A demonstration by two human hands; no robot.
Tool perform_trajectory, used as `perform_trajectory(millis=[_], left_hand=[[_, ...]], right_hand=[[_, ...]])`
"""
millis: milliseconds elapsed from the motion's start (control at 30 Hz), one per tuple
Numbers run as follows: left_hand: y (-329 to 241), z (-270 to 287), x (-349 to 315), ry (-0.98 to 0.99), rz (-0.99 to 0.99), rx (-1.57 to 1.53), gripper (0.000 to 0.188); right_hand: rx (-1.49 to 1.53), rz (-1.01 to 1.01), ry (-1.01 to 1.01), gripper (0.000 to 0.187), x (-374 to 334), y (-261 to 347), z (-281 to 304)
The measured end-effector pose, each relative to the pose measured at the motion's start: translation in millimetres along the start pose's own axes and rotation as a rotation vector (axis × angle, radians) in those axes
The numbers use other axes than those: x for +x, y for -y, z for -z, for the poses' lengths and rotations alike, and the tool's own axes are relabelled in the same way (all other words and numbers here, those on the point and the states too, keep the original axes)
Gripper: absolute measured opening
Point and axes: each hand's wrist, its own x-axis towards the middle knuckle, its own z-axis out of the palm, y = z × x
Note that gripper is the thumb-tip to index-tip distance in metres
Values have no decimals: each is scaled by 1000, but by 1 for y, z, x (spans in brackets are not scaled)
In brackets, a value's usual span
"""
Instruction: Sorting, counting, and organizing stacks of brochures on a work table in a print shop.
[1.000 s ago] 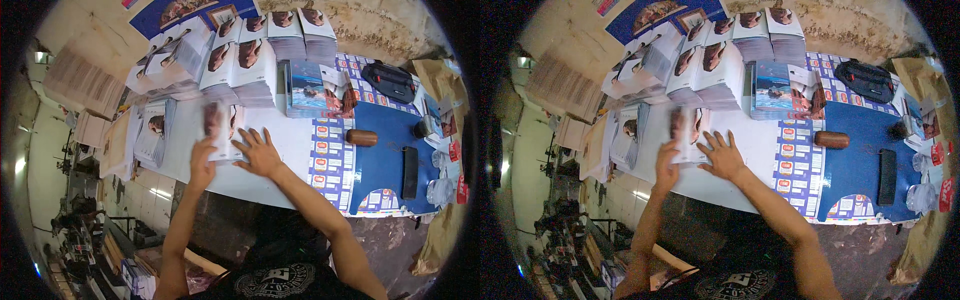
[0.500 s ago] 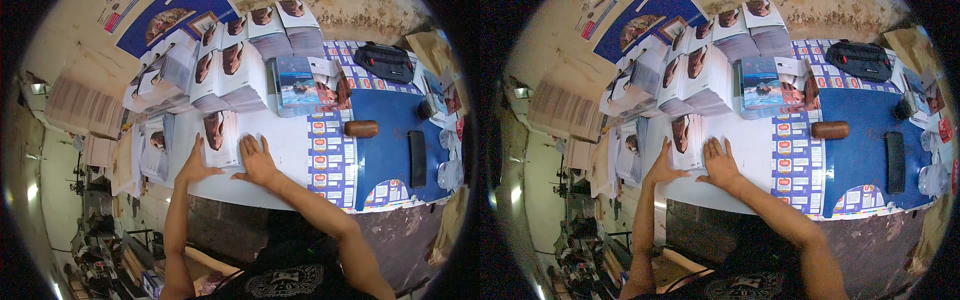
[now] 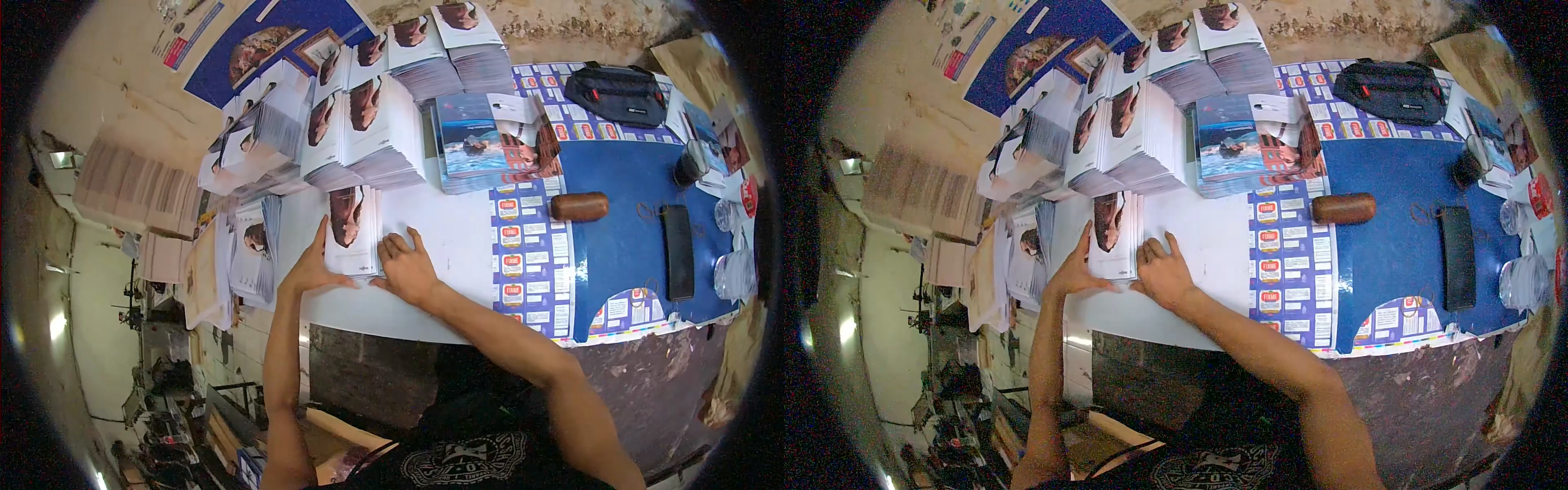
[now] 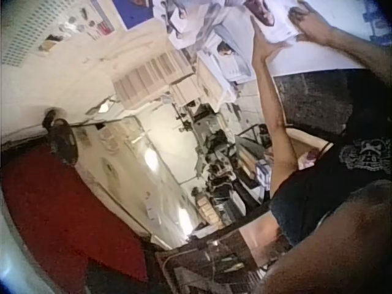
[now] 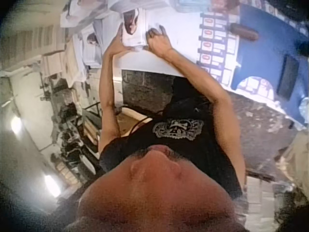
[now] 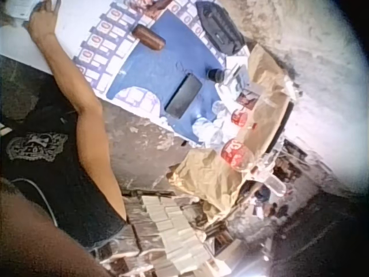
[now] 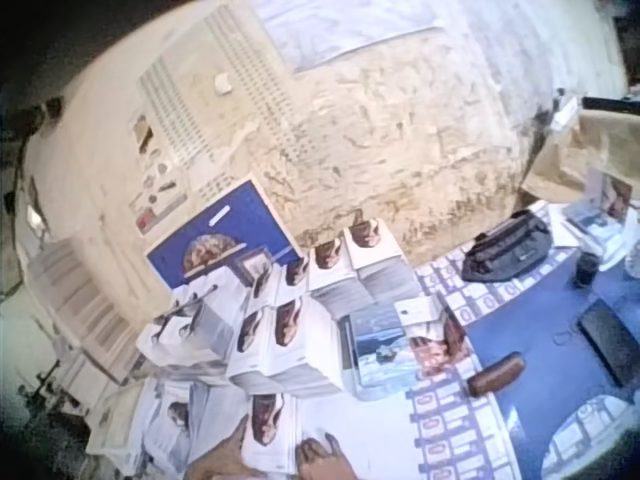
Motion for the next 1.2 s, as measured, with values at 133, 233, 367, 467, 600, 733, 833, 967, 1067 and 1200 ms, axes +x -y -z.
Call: perform_trajectory(millis=[133, 233, 367, 467, 600, 733, 833, 967, 1067, 1200], left_hand=[[25, 5, -4, -30, -50, -250, 137], [33, 5, -11, -115, 64, -268, 103], [62, 18, -60, -440, -5, -330, 71], [18, 11, -81, -692, -163, -409, 60], [-31, -18, -109, -687, -201, -612, 62], [-98, -91, -83, -375, -85, -983, 57], [-105, -129, -50, -48, 72, -1494, 69], [-107, -188, -31, -292, -33, -1142, 45], [-120, -199, -43, -334, -39, -976, 45], [-130, -202, -41, -323, -130, -952, 44]], right_hand=[[94, -34, -42, 71, 1, 0, 26], [234, -53, -259, 62, 5, -15, 38], [218, -229, -773, 69, 17, -52, 80], [-170, -393, -707, 79, 7, -113, 111], [-295, -309, -323, 72, -16, -122, 92], [-182, -156, -393, 53, -60, -91, 79], [-16, -103, -420, 43, -108, -33, 80], [92, -80, -249, 56, -173, 22, 106], [155, -382, -558, 74, -204, 3, 135], [-122, -534, -604, 63, -215, -37, 152]])
